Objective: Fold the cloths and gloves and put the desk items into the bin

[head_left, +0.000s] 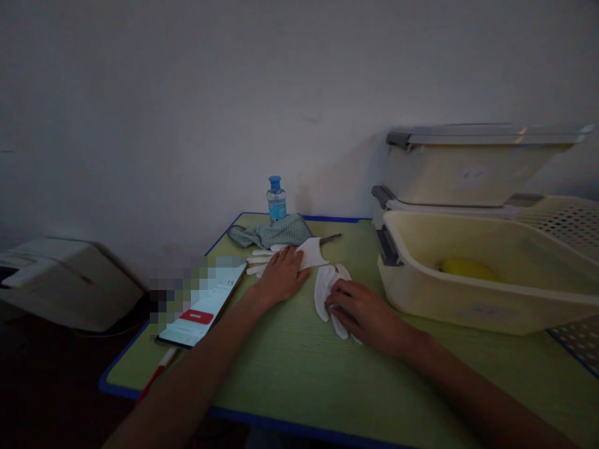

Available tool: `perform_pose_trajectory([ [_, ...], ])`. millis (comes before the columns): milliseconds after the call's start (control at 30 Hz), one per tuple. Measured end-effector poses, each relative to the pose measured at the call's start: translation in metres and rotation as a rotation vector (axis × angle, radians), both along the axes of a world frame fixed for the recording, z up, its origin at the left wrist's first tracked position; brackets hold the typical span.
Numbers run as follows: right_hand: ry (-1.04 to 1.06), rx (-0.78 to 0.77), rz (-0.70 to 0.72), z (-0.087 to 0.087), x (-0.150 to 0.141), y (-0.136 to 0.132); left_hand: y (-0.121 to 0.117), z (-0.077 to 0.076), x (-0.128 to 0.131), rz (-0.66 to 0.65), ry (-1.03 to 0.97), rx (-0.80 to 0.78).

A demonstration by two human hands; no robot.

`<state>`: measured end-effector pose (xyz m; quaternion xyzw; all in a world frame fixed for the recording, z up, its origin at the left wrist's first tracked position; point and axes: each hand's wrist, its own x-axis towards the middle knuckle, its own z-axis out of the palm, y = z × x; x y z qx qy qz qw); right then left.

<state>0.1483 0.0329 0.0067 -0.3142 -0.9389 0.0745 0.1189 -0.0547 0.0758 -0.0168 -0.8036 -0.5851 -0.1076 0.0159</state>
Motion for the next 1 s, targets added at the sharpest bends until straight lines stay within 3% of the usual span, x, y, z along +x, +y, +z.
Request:
perform_pose_trajectory([
  [167, 0.012, 0.061, 0.036, -0.001, -0.002, -0.004, 0.000, 0.006, 0.003, 0.040, -0.019, 0.093],
  [400, 0.253, 0.282, -0.099, -0.002, 0.003, -0.002, -0.004, 0.018, 0.006, -0.120, -0.402, 0.208],
  [667, 0.119, 0.102, -0.128, -0.006, 0.006, 0.008, -0.002, 0.006, 0.016, -0.338, -0.629, -0.134],
  [867, 0.091, 0.026, -0.155, -0.006, 0.005, 0.008, 0.004, 0.003, 0.016, -0.357, -0.652, -0.167],
  [1000, 0.097, 0.019, -0.185, -0.005, 0.003, 0.008, 0.007, -0.001, 0.016, -0.354, -0.849, -0.224],
])
